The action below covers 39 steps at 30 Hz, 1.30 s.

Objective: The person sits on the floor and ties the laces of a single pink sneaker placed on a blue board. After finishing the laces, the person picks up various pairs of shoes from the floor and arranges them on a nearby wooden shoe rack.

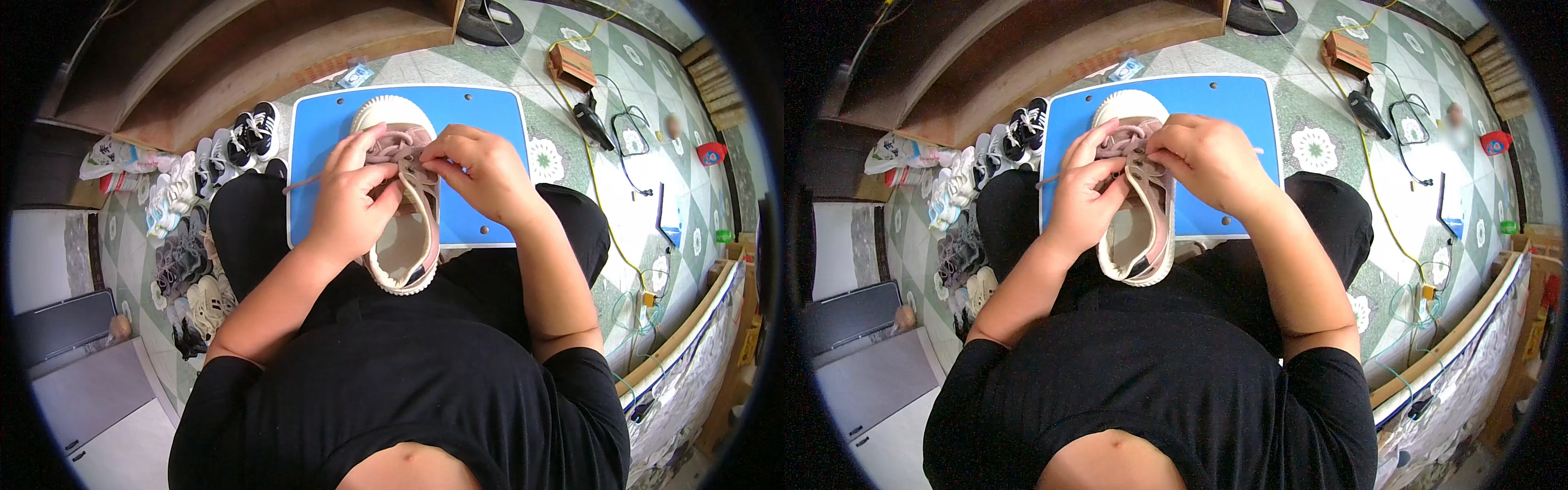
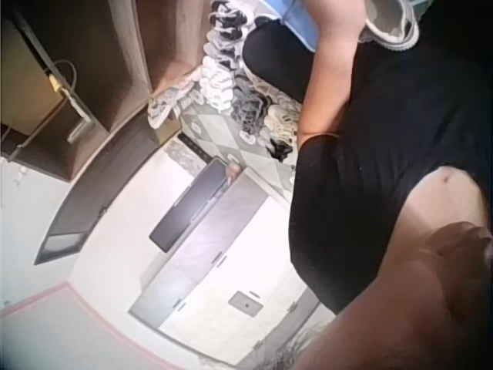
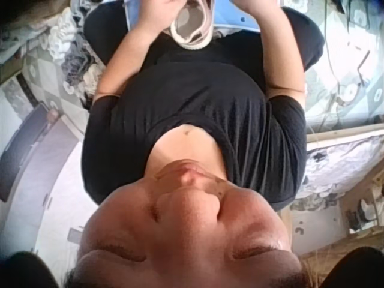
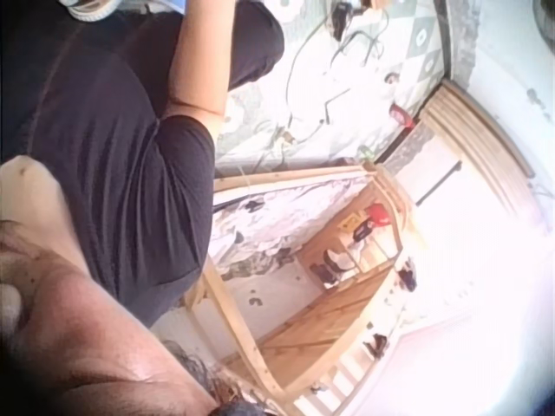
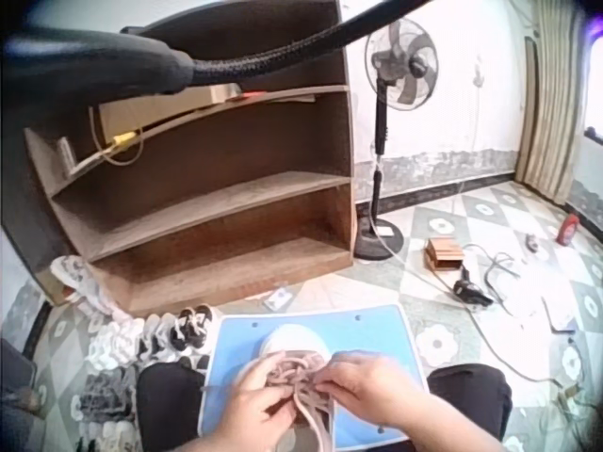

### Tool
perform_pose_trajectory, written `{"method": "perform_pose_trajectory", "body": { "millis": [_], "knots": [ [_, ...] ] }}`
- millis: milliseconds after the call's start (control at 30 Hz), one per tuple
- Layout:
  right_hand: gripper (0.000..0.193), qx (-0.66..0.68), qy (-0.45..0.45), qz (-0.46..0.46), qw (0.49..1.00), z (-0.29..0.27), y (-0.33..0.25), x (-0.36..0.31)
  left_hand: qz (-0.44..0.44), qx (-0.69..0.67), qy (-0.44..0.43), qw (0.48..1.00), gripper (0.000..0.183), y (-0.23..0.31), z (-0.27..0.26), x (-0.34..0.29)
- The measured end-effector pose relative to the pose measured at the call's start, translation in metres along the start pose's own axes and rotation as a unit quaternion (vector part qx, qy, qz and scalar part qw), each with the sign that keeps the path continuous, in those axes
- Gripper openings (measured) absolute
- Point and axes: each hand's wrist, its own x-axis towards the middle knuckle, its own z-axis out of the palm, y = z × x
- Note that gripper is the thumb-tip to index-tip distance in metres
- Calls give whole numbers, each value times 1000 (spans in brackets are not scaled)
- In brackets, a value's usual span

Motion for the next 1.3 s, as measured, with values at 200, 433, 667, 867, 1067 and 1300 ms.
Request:
{"method": "perform_pose_trajectory", "body": {
  "millis": [200,433,667,867,1067,1300],
  "knots": [
    [11,-8,14,-56,998,14,-2,1,18,-9,20,1000,14,-4,4,0],
    [18,-57,106,-138,983,5,-7,7,2,-63,59,996,10,-6,7,-3],
    [25,-140,-4,22,990,19,-23,-6,56,-101,136,984,7,-14,-4,-10],
    [22,-102,-9,78,992,21,-21,-5,-72,-367,83,924,11,-12,-8,-14],
    [22,-98,0,67,993,24,-16,-6,13,-37,-61,997,13,-1,-15,-1],
    [20,-60,-15,95,994,22,-18,-6,-95,-499,1,861,19,-16,-28,-8]
  ]
}}
